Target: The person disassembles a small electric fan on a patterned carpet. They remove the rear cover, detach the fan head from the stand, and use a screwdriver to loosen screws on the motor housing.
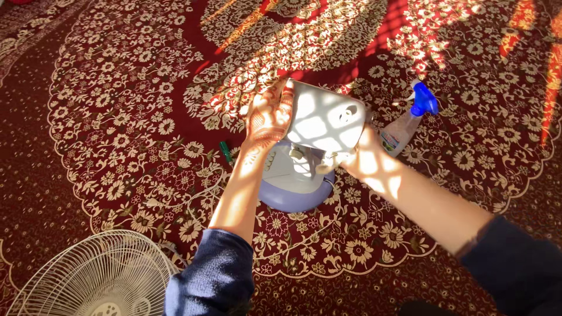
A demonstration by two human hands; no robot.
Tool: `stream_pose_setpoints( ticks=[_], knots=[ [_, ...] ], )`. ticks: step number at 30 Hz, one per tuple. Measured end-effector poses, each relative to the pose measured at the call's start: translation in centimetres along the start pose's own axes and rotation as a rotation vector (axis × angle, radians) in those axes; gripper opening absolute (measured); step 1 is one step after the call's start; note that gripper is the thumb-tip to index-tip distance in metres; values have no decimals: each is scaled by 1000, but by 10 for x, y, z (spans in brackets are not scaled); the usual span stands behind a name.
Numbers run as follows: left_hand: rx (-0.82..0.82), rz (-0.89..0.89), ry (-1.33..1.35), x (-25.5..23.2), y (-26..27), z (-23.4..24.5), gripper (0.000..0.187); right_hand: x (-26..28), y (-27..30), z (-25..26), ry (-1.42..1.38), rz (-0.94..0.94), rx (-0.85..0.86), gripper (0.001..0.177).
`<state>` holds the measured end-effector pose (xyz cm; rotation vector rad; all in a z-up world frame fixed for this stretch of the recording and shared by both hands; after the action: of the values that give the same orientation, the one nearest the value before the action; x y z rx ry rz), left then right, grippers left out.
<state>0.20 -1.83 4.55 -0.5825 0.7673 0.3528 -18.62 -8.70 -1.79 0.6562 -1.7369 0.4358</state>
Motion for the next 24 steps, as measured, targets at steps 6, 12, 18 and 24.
stream_pose_setpoints(
  ticks=[6, 12, 18, 24],
  knots=[
    [-48, -40, -15, 10, 1, 0, 38, -7, 34, 22, 1, 56, -256, 50],
    [-92, -78, -18, 21, -5, -11, 38, 17, 9, 8, -165, 220, -64, 56],
    [-108, -109, -11, 17, -9, -22, 38, 5, 31, 56, 7, -6, -150, 35],
    [-112, -111, 5, 13, -2, -21, 37, 32, 11, 50, -62, 461, -7, 25]
  ],
)
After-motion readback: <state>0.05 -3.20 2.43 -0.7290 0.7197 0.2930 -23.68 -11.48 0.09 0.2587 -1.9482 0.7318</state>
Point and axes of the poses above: each hand's wrist, its own y-axis away from the middle knuckle, its own z-axis out of the back of the hand, x = y × z, the point moved 6 cm from there along -y, towards the middle knuckle, and after that the axes turned 1 degree about z, right-handed, at the moved point
